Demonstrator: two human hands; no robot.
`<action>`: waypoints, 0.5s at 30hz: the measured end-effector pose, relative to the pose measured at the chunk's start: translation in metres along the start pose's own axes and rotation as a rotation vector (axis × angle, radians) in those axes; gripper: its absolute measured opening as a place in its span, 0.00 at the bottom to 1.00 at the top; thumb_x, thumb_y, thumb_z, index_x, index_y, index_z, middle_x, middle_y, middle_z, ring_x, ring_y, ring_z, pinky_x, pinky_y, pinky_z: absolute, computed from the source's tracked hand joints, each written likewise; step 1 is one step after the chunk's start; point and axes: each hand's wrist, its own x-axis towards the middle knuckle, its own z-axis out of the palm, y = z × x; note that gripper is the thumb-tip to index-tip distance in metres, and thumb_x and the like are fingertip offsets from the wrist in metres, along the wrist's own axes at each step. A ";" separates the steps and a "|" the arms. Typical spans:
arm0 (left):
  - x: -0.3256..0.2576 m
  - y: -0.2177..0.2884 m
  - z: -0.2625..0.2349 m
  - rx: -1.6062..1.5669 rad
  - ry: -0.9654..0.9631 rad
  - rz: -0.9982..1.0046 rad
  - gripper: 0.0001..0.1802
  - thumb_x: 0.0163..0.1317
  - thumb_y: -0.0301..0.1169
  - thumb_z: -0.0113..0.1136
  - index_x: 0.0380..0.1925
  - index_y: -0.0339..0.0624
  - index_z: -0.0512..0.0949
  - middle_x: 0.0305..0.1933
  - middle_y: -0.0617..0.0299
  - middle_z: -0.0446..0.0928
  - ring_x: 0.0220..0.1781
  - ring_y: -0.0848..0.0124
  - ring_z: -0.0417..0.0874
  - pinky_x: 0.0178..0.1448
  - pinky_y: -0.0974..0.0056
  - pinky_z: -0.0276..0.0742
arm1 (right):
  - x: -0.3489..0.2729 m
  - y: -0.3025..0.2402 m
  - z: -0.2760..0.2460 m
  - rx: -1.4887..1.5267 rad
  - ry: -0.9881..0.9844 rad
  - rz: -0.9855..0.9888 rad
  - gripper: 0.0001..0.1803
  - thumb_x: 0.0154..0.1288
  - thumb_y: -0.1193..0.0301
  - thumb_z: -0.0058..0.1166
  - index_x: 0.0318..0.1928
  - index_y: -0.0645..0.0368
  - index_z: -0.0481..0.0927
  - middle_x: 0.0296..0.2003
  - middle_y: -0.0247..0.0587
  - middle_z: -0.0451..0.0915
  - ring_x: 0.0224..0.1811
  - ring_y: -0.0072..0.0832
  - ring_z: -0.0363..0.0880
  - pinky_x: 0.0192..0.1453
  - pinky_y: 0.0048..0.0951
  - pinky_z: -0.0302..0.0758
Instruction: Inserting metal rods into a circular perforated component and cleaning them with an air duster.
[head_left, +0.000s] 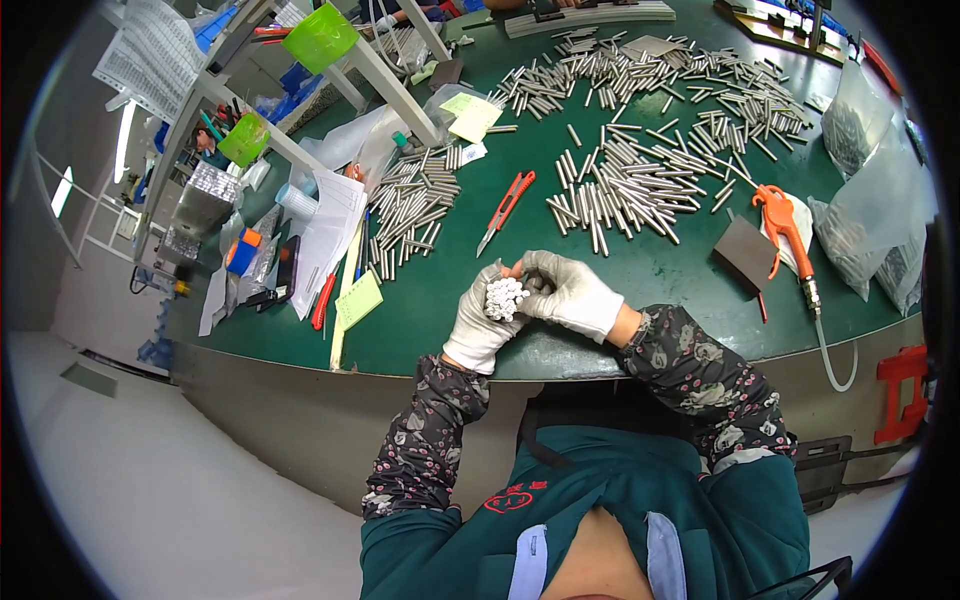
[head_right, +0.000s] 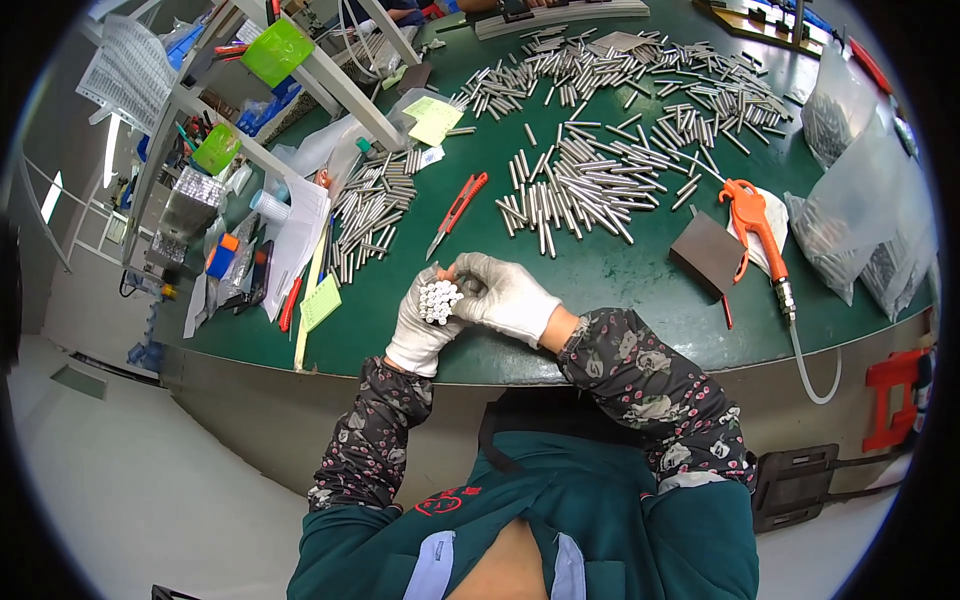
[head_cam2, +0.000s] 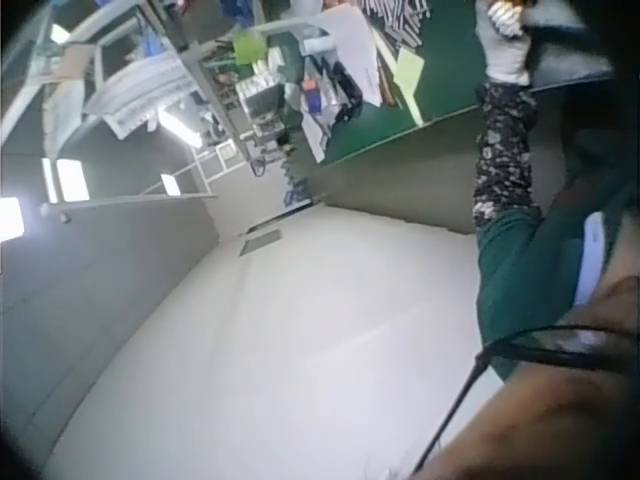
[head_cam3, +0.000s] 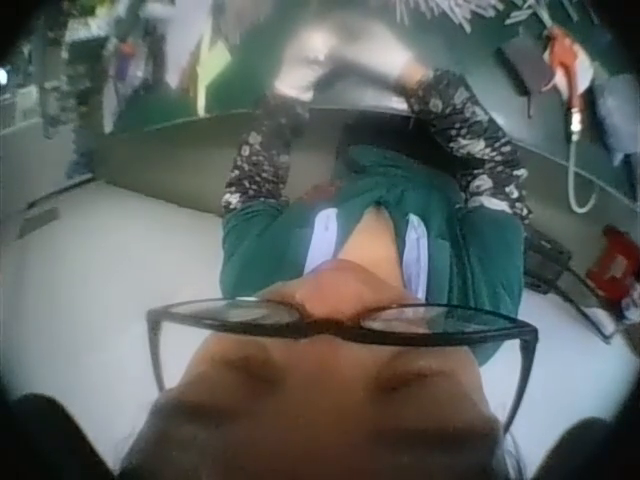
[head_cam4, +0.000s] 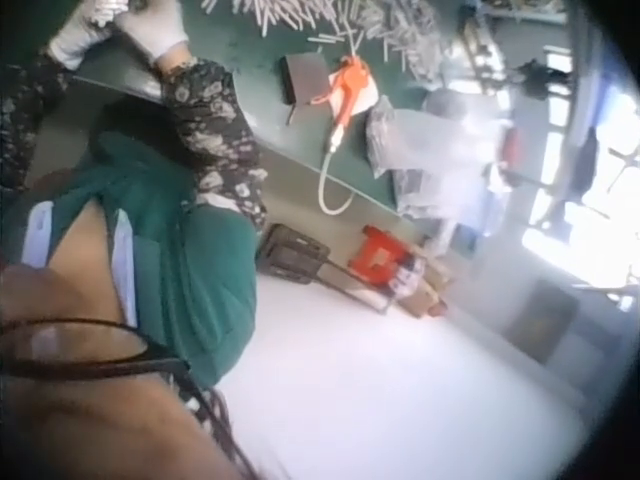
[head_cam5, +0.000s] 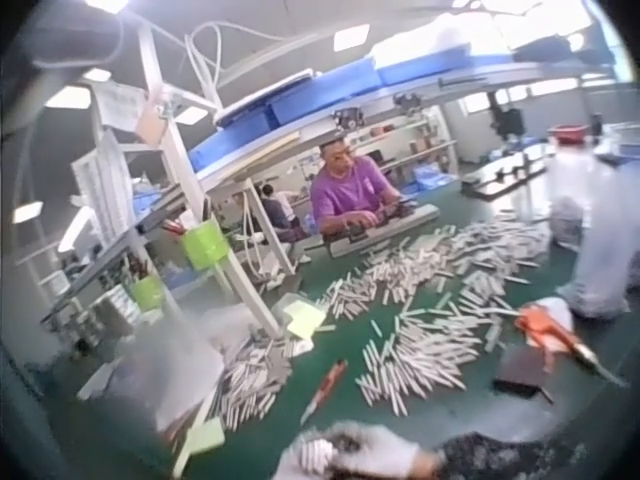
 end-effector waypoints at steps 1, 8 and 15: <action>0.000 0.000 0.000 0.001 0.000 -0.001 0.29 0.44 0.24 0.64 0.45 0.41 0.61 0.40 0.65 0.71 0.41 0.76 0.73 0.45 0.73 0.72 | 0.000 0.000 0.000 0.027 -0.005 0.004 0.16 0.48 0.72 0.56 0.40 0.62 0.72 0.22 0.29 0.68 0.24 0.15 0.65 0.32 0.17 0.67; 0.002 -0.006 -0.011 0.343 -0.040 0.123 0.21 0.51 0.20 0.58 0.45 0.42 0.64 0.43 0.63 0.72 0.41 0.76 0.74 0.47 0.71 0.74 | -0.001 0.002 -0.001 0.058 -0.015 -0.014 0.16 0.48 0.73 0.55 0.40 0.63 0.72 0.22 0.30 0.68 0.24 0.15 0.66 0.32 0.17 0.68; 0.006 -0.011 -0.020 -0.108 -0.029 -0.084 0.21 0.51 0.20 0.58 0.45 0.42 0.63 0.41 0.64 0.71 0.41 0.75 0.74 0.46 0.71 0.74 | -0.001 0.002 -0.001 0.059 -0.017 0.014 0.17 0.48 0.74 0.55 0.41 0.63 0.72 0.22 0.30 0.68 0.25 0.15 0.65 0.32 0.17 0.68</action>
